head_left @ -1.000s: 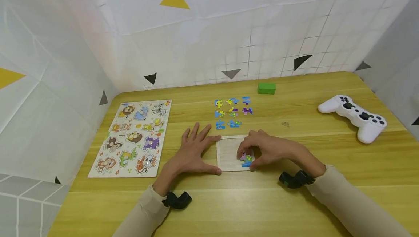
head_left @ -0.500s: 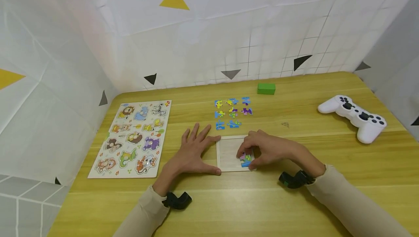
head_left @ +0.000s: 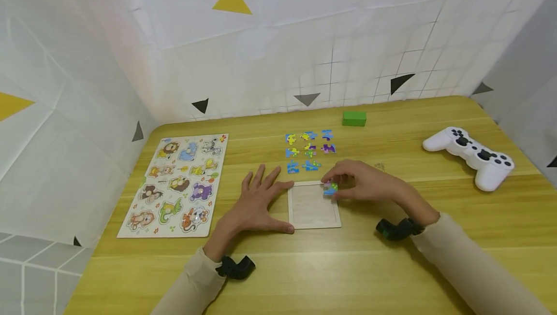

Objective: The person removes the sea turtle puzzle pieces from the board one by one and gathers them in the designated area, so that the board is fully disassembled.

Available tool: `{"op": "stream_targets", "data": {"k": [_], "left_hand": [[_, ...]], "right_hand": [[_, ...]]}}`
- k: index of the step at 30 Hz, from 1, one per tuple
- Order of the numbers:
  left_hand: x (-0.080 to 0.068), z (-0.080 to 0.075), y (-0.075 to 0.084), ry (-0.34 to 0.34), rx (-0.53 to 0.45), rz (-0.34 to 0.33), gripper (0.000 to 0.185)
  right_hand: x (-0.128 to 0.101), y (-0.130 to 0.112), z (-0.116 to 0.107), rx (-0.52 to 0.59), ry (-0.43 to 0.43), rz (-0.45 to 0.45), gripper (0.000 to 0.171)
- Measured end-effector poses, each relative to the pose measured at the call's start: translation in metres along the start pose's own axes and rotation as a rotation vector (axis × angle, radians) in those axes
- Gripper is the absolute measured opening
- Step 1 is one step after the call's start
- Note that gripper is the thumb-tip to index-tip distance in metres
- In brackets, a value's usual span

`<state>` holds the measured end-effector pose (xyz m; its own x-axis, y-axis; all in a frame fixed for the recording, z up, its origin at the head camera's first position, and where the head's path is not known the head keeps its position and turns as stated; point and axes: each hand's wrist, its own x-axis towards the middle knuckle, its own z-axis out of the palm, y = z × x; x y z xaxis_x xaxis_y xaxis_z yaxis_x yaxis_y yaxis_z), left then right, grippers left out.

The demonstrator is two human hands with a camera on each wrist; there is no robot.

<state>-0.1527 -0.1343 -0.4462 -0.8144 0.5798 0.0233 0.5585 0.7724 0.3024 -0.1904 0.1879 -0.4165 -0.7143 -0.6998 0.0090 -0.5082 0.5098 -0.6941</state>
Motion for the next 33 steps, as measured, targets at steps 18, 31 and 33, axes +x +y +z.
{"op": "stream_targets", "data": {"k": [18, 31, 33], "left_hand": [[0.0, 0.001, -0.001, 0.006, 0.004, 0.009, 0.101], [0.0, 0.0, 0.0, -0.005, -0.005, 0.002, 0.101], [0.0, 0.0, 0.0, -0.007, -0.006, 0.001, 0.101]], "right_hand": [[0.02, 0.029, -0.01, -0.124, 0.133, 0.083, 0.033], [0.025, 0.031, -0.011, -0.122, 0.133, 0.082, 0.03], [0.025, 0.03, -0.011, -0.106, 0.133, 0.079, 0.03]]}}
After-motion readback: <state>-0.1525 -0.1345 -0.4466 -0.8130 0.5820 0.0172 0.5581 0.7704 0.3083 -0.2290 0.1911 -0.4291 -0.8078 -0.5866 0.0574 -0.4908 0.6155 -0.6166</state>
